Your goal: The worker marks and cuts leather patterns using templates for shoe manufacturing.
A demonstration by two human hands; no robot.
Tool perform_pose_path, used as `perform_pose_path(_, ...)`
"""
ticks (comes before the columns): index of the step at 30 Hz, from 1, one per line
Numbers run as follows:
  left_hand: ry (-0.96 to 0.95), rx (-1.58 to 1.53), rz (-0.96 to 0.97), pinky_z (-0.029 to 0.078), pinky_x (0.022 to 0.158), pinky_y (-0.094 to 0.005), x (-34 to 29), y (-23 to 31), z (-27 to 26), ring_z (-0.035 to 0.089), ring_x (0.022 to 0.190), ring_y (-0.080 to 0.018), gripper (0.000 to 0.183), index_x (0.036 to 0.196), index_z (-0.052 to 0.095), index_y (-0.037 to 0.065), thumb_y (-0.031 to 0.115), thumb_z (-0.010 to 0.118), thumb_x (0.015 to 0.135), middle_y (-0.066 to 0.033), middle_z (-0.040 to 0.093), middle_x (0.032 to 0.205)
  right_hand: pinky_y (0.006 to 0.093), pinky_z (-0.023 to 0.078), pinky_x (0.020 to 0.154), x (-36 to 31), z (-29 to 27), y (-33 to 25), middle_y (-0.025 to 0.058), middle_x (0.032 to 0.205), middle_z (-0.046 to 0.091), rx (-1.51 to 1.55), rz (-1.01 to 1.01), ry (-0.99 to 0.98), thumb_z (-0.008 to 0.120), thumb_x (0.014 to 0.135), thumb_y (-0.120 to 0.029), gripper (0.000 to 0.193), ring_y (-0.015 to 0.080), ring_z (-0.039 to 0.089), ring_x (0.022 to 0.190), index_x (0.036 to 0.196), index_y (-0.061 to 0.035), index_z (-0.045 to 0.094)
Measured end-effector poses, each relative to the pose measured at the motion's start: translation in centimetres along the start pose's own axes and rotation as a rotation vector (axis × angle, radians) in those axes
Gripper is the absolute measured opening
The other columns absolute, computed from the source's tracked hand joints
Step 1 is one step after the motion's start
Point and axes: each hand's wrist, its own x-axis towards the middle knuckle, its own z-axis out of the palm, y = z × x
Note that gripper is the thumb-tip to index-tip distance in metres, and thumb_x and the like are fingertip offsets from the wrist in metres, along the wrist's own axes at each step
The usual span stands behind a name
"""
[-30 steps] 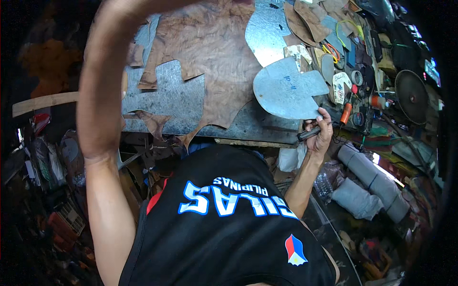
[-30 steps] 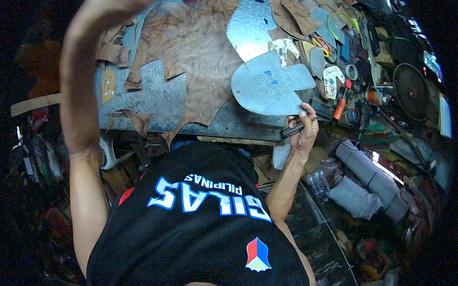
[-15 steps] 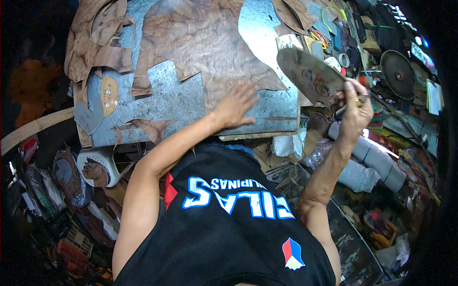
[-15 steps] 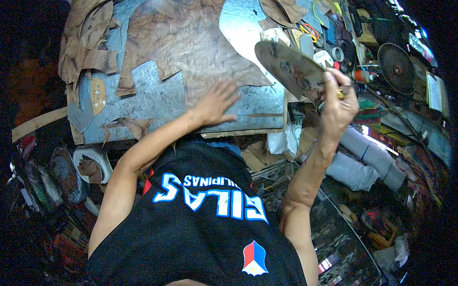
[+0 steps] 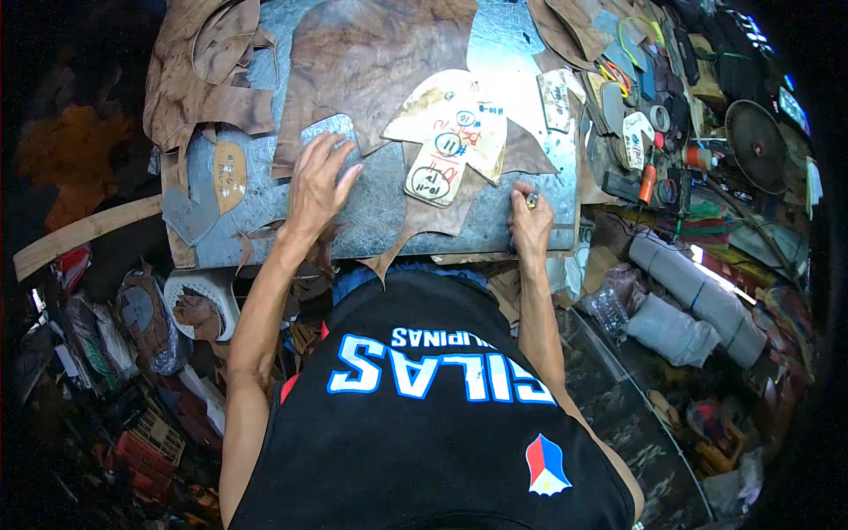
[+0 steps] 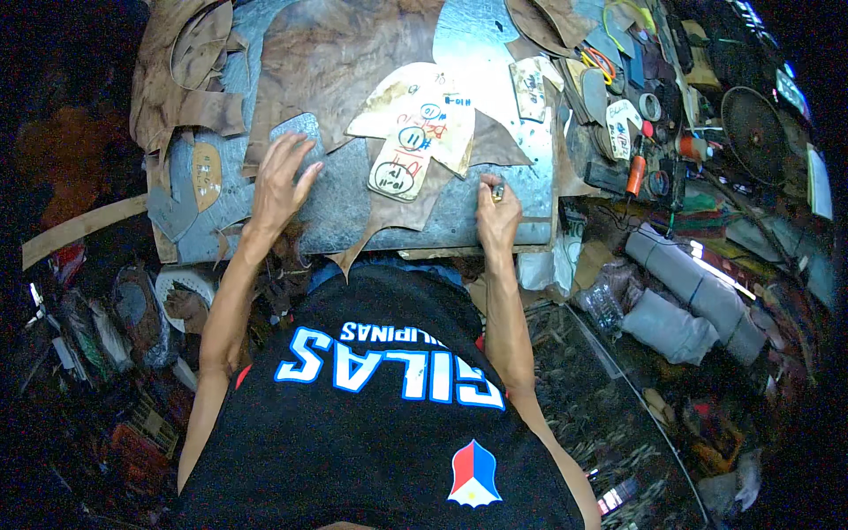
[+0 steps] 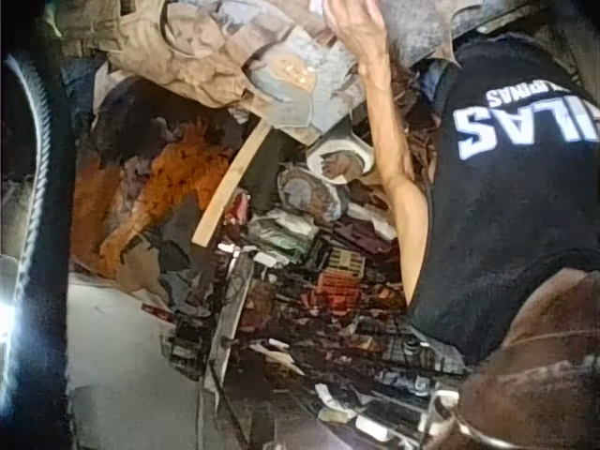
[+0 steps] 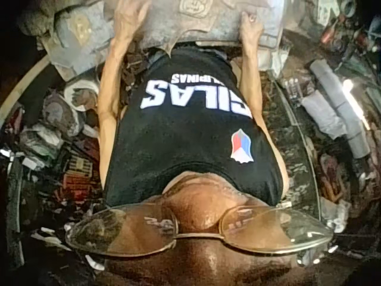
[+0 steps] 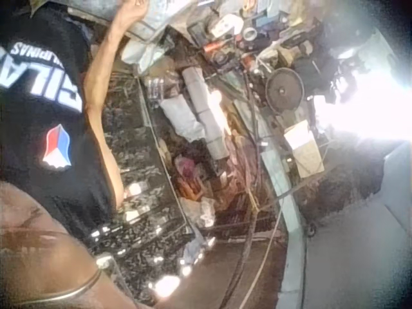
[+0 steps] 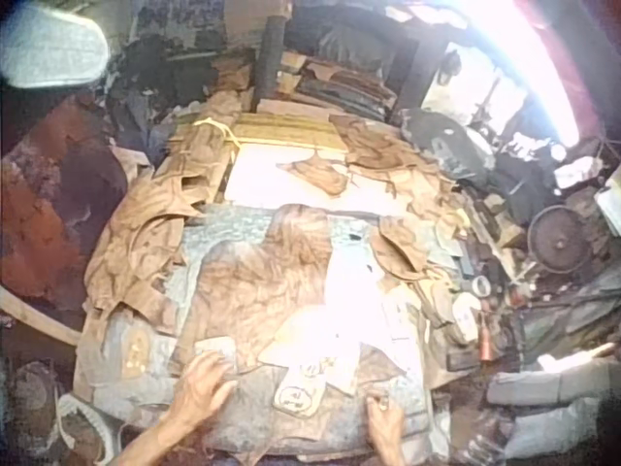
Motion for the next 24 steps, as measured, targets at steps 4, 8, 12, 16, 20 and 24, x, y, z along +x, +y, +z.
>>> perform_pose_path(4,-0.109,0.118,0.053,0.038,0.105,-0.0492,1.4,-1.5,2.6,0.04,0.134,-0.0425,0.045,0.124,0.059,0.003,0.021,0.072,0.085,-0.021,0.05,0.136,0.0352,0.054,0.07,3.1,-0.3,1.2,0.0189,0.094,0.071,-0.291,-0.546,0.037,0.069,0.088,-0.024,0.04,0.0272,0.07,0.081,0.12,-0.0007,0.062)
perform_pose_path(8,-0.212,0.23,0.036,0.029,0.111,-0.0533,2.8,-2.7,4.4,0.03,0.141,-0.0434,0.047,0.129,0.058,0.003,0.03,0.065,0.09,-0.0222,0.041,0.147,0.0422,0.052,0.085,3.7,-0.1,-4.2,0.0245,0.115,0.066,-0.484,-0.451,-0.144,0.073,0.084,-0.028,0.053,0.0388,0.066,0.103,0.128,-0.0021,0.058)
perform_pose_path(12,-0.232,0.229,0.021,0.026,0.113,-0.0539,2.4,-2.9,5.3,0.03,0.141,-0.0422,0.045,0.13,0.06,0.01,0.031,0.064,0.091,-0.0202,0.039,0.15,0.0478,0.051,0.083,4.5,0.4,-4.3,0.0249,0.114,0.066,-0.551,-0.457,-0.289,0.073,0.082,-0.035,0.062,0.0423,0.064,0.103,0.134,-0.0067,0.053)
perform_pose_path(16,-0.171,0.194,-0.028,0.027,0.113,-0.0529,1.7,-2.6,5.6,0.032,0.14,-0.0414,0.042,0.129,0.062,0.012,0.031,0.064,0.091,-0.019,0.04,0.15,0.0507,0.051,0.08,5.3,0.5,-4.7,0.0255,0.107,0.068,-0.562,-0.468,-0.333,0.072,0.082,-0.037,0.064,0.0437,0.065,0.099,0.137,-0.0106,0.051)
perform_pose_path(20,-0.12,0.207,-0.092,0.03,0.11,-0.0525,1.0,-3.4,5.3,0.035,0.139,-0.0408,0.04,0.127,0.063,0.012,0.031,0.064,0.091,-0.0196,0.042,0.148,0.0505,0.051,0.084,6.8,2.0,-7.0,0.0268,0.105,0.067,-0.6,-0.484,-0.405,0.073,0.08,-0.036,0.068,0.0443,0.065,0.099,0.139,-0.0115,0.05)
perform_pose_path(24,-0.115,0.255,-0.166,0.034,0.106,-0.0523,1.5,-3.2,4.6,0.039,0.136,-0.0402,0.037,0.122,0.066,0.012,0.03,0.065,0.09,-0.0206,0.047,0.144,0.0467,0.05,0.089,10.3,3.3,-8.7,0.0273,0.109,0.067,-0.64,-0.612,-0.454,0.074,0.079,-0.035,0.072,0.0423,0.064,0.103,0.142,-0.0109,0.048)
